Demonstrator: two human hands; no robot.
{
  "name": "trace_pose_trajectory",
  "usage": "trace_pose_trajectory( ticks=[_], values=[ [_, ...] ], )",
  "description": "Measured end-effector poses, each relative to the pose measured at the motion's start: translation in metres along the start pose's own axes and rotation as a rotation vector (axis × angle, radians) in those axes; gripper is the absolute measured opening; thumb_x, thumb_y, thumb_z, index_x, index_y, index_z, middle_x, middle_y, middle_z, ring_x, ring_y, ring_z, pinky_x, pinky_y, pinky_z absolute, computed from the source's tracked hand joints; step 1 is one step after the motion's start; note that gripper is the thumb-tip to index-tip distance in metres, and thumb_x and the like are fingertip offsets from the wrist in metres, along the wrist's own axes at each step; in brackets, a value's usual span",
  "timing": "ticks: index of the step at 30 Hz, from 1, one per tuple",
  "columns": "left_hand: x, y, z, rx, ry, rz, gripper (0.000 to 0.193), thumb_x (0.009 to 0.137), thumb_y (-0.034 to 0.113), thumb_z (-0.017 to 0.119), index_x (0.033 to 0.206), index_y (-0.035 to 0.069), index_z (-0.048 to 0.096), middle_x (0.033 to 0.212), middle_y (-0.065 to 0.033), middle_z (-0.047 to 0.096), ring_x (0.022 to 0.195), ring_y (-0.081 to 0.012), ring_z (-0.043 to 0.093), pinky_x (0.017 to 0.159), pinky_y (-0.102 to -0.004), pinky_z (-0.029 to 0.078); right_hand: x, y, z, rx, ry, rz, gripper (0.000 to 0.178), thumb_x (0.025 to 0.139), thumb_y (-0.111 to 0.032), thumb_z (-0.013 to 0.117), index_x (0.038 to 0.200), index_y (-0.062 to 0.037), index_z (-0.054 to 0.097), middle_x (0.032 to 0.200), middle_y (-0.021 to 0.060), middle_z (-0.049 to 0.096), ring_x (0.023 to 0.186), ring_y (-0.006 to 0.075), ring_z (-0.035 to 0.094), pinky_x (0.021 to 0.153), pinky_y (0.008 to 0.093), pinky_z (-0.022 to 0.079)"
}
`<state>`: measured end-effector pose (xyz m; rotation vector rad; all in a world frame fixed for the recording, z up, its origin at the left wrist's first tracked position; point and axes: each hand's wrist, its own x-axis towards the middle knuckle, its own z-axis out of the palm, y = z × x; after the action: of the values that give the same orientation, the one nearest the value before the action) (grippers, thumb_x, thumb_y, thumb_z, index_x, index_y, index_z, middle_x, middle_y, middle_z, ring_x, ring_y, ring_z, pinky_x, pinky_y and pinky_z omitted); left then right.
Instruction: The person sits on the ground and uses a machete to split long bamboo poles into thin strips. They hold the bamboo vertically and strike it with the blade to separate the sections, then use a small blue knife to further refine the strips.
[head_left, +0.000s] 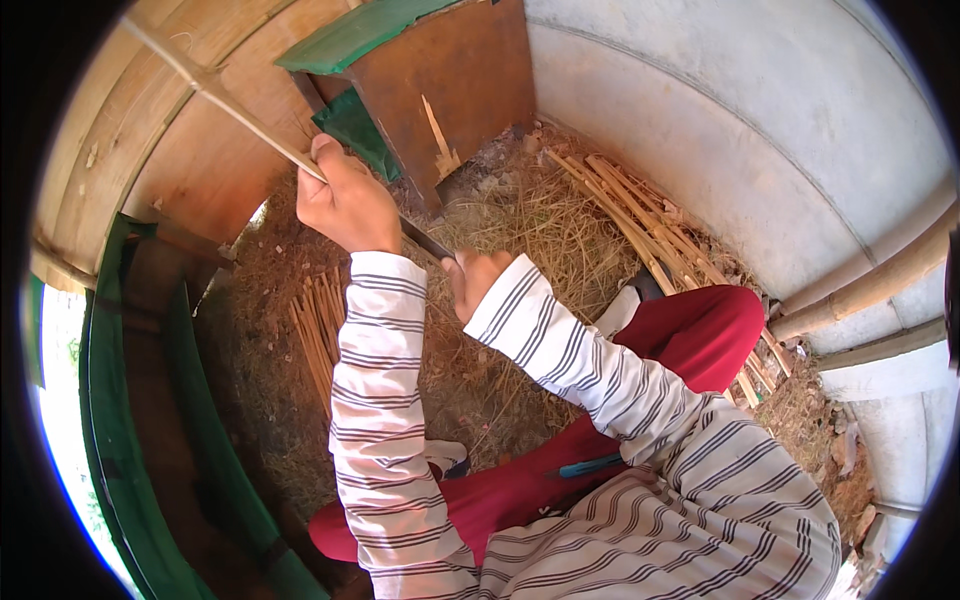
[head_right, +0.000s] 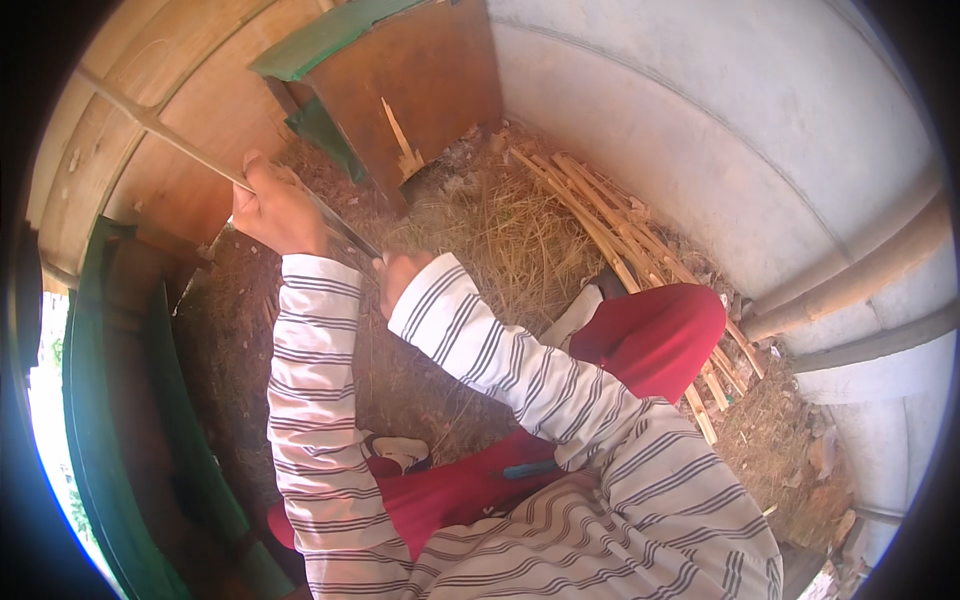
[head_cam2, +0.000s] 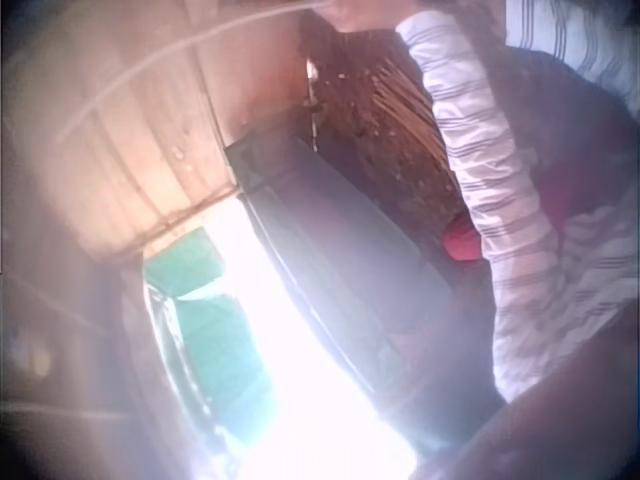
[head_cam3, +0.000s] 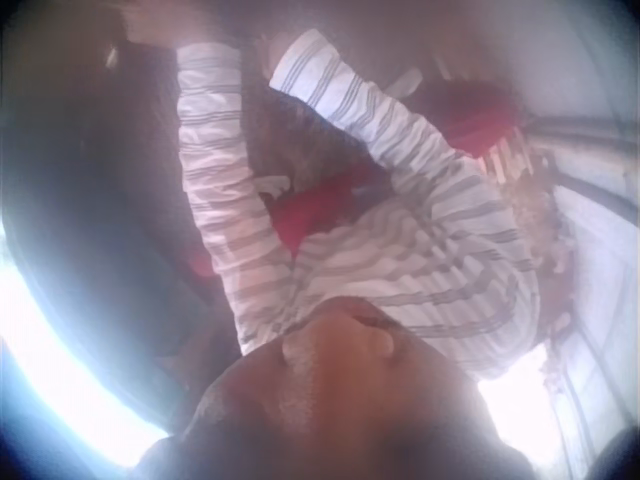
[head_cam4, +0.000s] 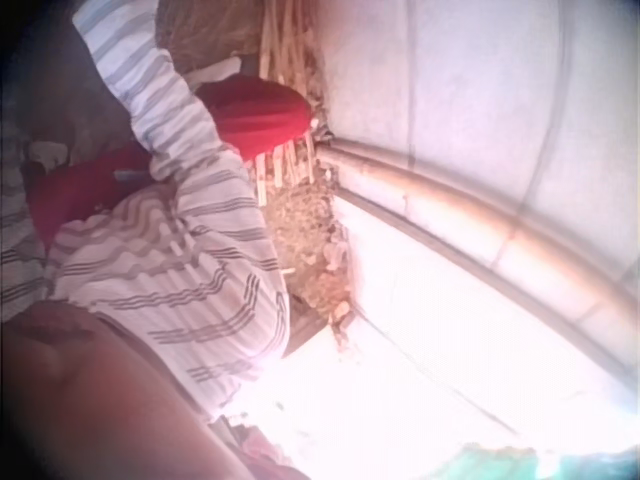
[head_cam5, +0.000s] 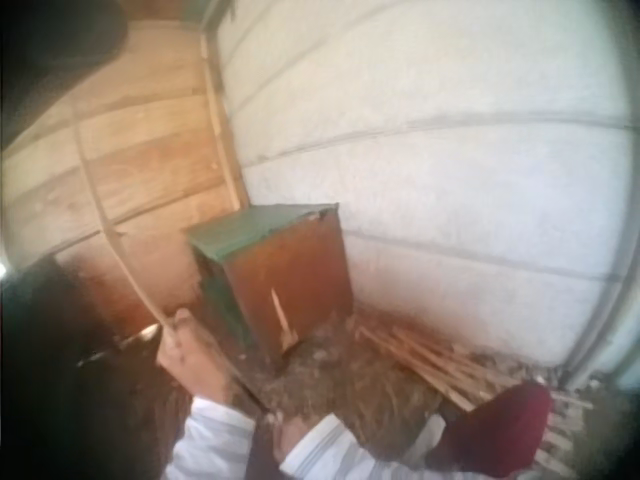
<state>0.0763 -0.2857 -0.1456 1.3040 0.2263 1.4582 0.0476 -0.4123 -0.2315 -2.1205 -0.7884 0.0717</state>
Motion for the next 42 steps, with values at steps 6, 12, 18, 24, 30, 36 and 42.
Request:
trace_pose_trajectory(
  ticks=[6, 12, 18, 24, 30, 36, 42],
  values=[
    [-0.005, 0.002, 0.004, -0.008, -0.019, 0.014, 0.032, 0.096, 0.015, 0.054, 0.067, 0.006, 0.048, 0.053, 0.0043, 0.040, 0.046, -0.0034, 0.034, 0.043, -0.0238, 0.025, -0.019, 0.027, 0.034, 0.030, 0.013, 0.097, 0.027, 0.099, -0.027, 0.052, 0.097, -0.0002, 0.057, 0.052, 0.0244, 0.054, 0.053, 0.0424, 0.063, 0.042, 0.0492, 0.044],
    [0.003, 0.003, -0.005, 0.016, -0.021, 0.007, 0.032, 0.095, 0.015, 0.054, 0.067, 0.008, 0.042, 0.050, 0.0021, 0.038, 0.042, -0.0053, 0.034, 0.041, -0.0255, 0.024, -0.005, 0.022, 0.020, 0.048, 0.054, 0.028, 0.028, 0.099, -0.025, 0.053, 0.094, 0.0012, 0.061, 0.055, 0.0240, 0.056, 0.053, 0.0410, 0.063, 0.044, 0.0473, 0.047],
    [-0.009, 0.005, 0.002, -0.039, -0.024, -0.034, 0.031, 0.095, 0.015, 0.054, 0.068, 0.008, 0.043, 0.050, 0.0028, 0.035, 0.041, -0.0054, 0.032, 0.039, -0.0258, 0.023, -0.018, 0.038, 0.044, -0.124, -0.044, 0.135, 0.032, 0.099, -0.028, 0.052, 0.090, 0.0005, 0.063, 0.054, 0.0240, 0.057, 0.055, 0.0404, 0.065, 0.047, 0.0472, 0.049],
    [0.003, -0.004, -0.010, -0.031, -0.027, -0.014, 0.027, 0.095, 0.015, 0.054, 0.071, 0.004, 0.052, 0.052, 0.0043, 0.039, 0.045, -0.0032, 0.033, 0.042, -0.0248, 0.022, -0.007, 0.029, 0.025, 0.063, 0.102, 0.029, 0.031, 0.099, -0.027, 0.053, 0.089, 0.0004, 0.061, 0.052, 0.0202, 0.054, 0.047, 0.0373, 0.059, 0.044, 0.0438, 0.046],
    [0.007, 0.010, -0.016, -0.032, 0.009, -0.016, 0.031, 0.095, 0.014, 0.053, 0.066, 0.004, 0.047, 0.050, 0.0033, 0.038, 0.042, -0.0046, 0.032, 0.040, -0.0255, 0.022, -0.039, 0.054, 0.058, -0.073, -0.001, 0.004, 0.030, 0.100, -0.027, 0.052, 0.086, -0.0016, 0.058, 0.048, 0.0174, 0.050, 0.041, 0.0331, 0.056, 0.039, 0.0431, 0.042],
    [-0.024, -0.041, -0.054, -0.007, -0.056, 0.041, 0.038, 0.092, 0.009, 0.045, 0.054, 0.010, 0.043, 0.043, 0.0006, 0.040, 0.033, -0.0083, 0.033, 0.032, -0.0270, 0.022, 0.003, 0.039, 0.024, 0.067, 0.104, 0.115, 0.032, 0.100, -0.029, 0.051, 0.085, -0.0018, 0.057, 0.047, 0.0152, 0.048, 0.041, 0.0330, 0.055, 0.041, 0.0417, 0.042],
    [0.017, 0.020, -0.045, -0.030, -0.053, 0.039, 0.040, 0.091, 0.008, 0.046, 0.054, 0.010, 0.030, 0.044, 0.0006, 0.027, 0.036, -0.0087, 0.026, 0.036, -0.0275, 0.017, -0.012, 0.020, -0.022, 0.217, 0.208, 0.025, 0.019, 0.099, -0.020, 0.055, 0.094, -0.0017, 0.058, 0.052, 0.0137, 0.051, 0.042, 0.0291, 0.055, 0.043, 0.0374, 0.041]
  ],
)
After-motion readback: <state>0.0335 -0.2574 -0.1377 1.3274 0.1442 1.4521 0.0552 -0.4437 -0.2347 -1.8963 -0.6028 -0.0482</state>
